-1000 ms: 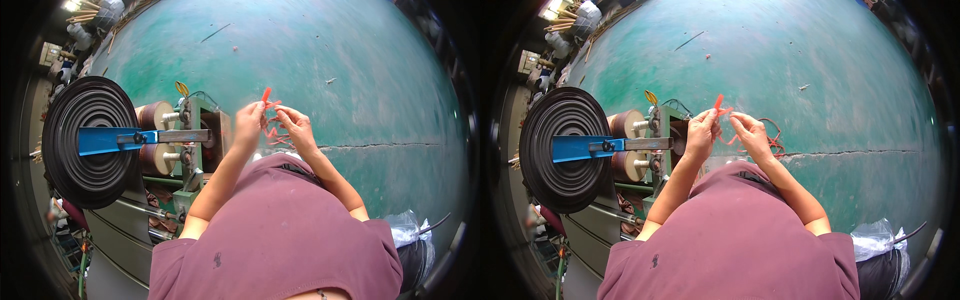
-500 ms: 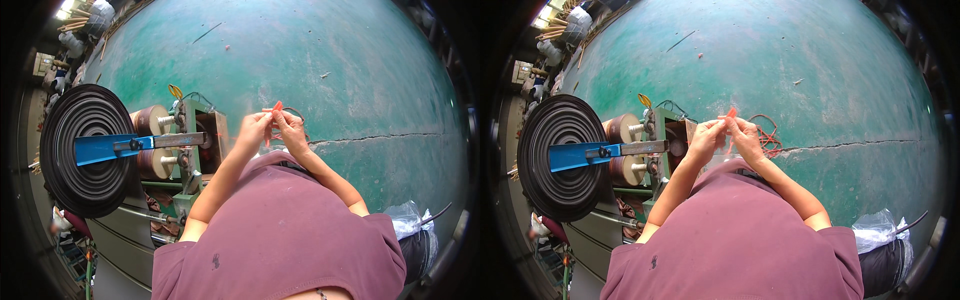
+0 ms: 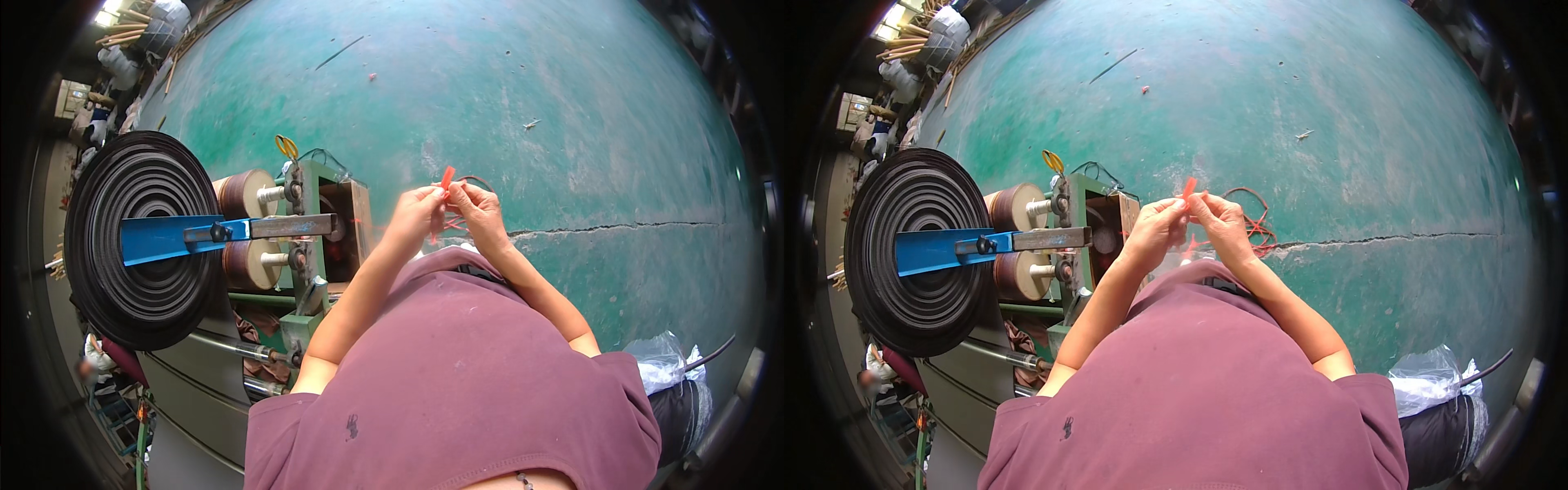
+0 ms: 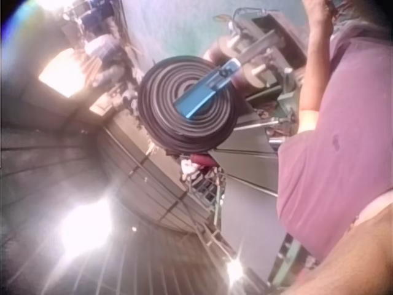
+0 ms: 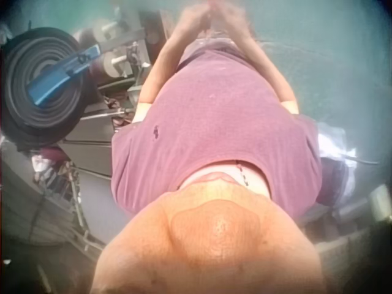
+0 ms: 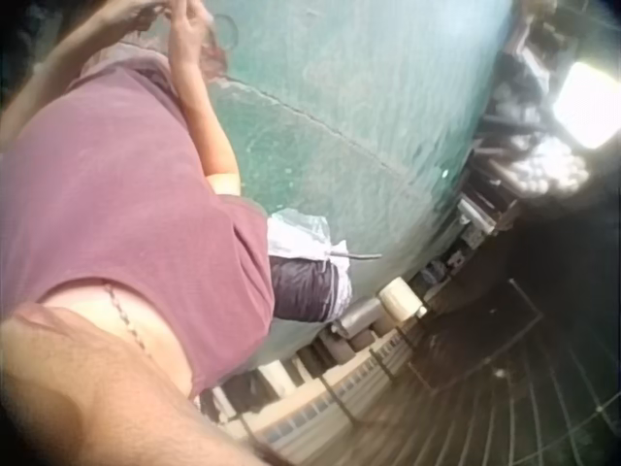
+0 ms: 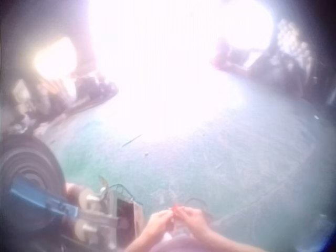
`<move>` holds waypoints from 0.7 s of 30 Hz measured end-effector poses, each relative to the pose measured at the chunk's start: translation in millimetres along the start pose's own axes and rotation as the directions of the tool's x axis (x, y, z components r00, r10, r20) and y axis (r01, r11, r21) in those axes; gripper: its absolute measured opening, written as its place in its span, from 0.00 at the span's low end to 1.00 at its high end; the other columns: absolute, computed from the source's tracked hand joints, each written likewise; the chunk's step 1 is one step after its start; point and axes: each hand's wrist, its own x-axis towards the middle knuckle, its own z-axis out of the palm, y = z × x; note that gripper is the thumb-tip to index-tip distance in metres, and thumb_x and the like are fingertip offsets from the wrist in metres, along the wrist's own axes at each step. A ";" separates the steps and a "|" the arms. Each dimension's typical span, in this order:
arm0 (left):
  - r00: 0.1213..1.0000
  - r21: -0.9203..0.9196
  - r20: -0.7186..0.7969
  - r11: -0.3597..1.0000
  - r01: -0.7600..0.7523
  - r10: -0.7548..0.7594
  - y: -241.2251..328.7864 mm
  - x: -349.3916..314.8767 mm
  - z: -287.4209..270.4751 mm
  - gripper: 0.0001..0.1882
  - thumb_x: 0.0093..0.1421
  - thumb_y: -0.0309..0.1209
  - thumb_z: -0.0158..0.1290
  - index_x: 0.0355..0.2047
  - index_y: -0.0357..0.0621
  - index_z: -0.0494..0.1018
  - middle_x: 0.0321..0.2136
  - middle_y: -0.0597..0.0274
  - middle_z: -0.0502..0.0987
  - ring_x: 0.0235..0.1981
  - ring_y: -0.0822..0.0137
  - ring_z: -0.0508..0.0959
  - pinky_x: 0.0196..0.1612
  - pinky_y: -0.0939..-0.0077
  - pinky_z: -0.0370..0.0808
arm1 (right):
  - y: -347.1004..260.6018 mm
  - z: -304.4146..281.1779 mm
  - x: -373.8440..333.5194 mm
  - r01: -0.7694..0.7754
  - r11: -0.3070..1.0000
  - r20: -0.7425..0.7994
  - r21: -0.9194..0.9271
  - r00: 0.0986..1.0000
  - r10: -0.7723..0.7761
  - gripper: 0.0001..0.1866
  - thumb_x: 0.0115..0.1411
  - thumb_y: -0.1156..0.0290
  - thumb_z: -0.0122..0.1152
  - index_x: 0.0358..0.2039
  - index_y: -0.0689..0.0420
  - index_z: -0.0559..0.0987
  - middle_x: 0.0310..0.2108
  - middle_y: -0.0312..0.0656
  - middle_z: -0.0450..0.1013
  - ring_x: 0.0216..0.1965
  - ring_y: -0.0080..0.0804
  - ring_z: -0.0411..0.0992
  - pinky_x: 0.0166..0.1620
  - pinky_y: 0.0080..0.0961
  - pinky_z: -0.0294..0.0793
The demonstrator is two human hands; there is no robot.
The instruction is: The person uses yellow-handled scissors to cut red straps and a white plastic wrap from a large cylindrical roll of black material. After removing the straps and plastic, the person places the scissors on a nearby machine and begins to untangle the red straps.
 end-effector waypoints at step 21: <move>0.931 -0.251 0.289 0.921 0.297 -0.222 7.3 -11.6 -11.9 0.07 0.62 0.32 0.47 0.30 0.43 0.71 0.15 0.79 0.57 0.14 0.83 0.52 0.17 0.87 0.47 | -20.5 -7.7 -11.6 -0.106 0.986 0.146 0.128 0.985 0.087 0.16 0.65 0.60 0.53 0.39 0.59 0.81 0.41 0.41 0.77 0.35 0.20 0.74 0.37 0.18 0.74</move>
